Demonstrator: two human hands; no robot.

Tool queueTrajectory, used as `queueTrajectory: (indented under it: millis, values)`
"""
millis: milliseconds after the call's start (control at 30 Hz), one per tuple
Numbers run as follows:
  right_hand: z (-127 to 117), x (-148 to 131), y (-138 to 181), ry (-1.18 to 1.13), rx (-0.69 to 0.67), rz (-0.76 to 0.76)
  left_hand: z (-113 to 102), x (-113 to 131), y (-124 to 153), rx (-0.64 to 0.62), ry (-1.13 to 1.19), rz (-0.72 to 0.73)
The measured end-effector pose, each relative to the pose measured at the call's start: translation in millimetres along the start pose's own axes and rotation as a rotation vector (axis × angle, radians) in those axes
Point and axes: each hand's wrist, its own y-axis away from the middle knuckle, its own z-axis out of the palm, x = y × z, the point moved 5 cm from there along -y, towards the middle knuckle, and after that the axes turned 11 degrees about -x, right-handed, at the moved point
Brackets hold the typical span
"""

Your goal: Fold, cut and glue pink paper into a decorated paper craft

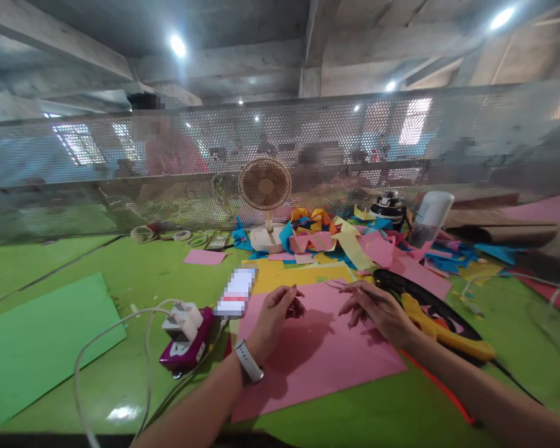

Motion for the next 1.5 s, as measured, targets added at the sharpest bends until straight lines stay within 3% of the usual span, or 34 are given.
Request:
queueTrajectory:
  millis: [200,300,367,500,567,667,767,833,967,1033,1100,1300,1500]
  values:
    - [1.1,-2.0,0.8,0.020,-0.001,-0.011,-1.5,-0.9,-1.0,-0.011,-0.017,0.019]
    - [-7.5,-12.4,3.4,0.045,0.084,-0.084,-3.2,-2.4,-1.8,-0.011,-0.018,0.016]
    - [-25.5,-25.1,7.6,0.064,0.255,-0.169,-3.7,-2.8,-2.2,-0.009,-0.019,0.015]
    - [-83.7,-53.8,26.3,0.065,0.764,-0.373,-3.3,-1.9,-2.5,0.015,-0.014,-0.001]
    - [-110.9,-64.3,37.5,0.031,0.954,-0.496,-2.7,-0.8,-2.3,0.032,-0.007,-0.011]
    - [-135.1,-71.2,47.1,0.011,1.048,-0.531,-1.1,0.6,-1.9,0.035,-0.004,-0.027]
    - [-133.3,-71.2,48.2,0.041,1.011,-0.444,-0.4,1.1,-1.8,0.037,-0.017,-0.040]
    - [-120.1,-67.7,43.2,0.057,0.911,-0.379,-0.5,1.1,-2.2,0.046,-0.031,-0.048]
    - [-76.8,-52.4,21.8,0.110,0.426,-0.201,0.7,3.6,-2.7,0.026,-0.111,-0.037]
    - [-55.5,-44.3,15.9,0.180,0.188,-0.131,4.8,8.3,-1.4,-0.028,-0.237,0.003]
    - [-41.3,-38.4,14.5,0.270,0.043,-0.090,13.4,14.0,2.3,-0.123,-0.446,0.055]
    - [-30.3,-30.7,14.4,0.438,-0.072,-0.077,47.7,8.3,21.4,-0.522,-1.147,0.130]
    - [-29.5,-30.4,12.4,0.433,-0.067,-0.073,64.5,4.5,32.9,-0.692,-1.253,0.136]
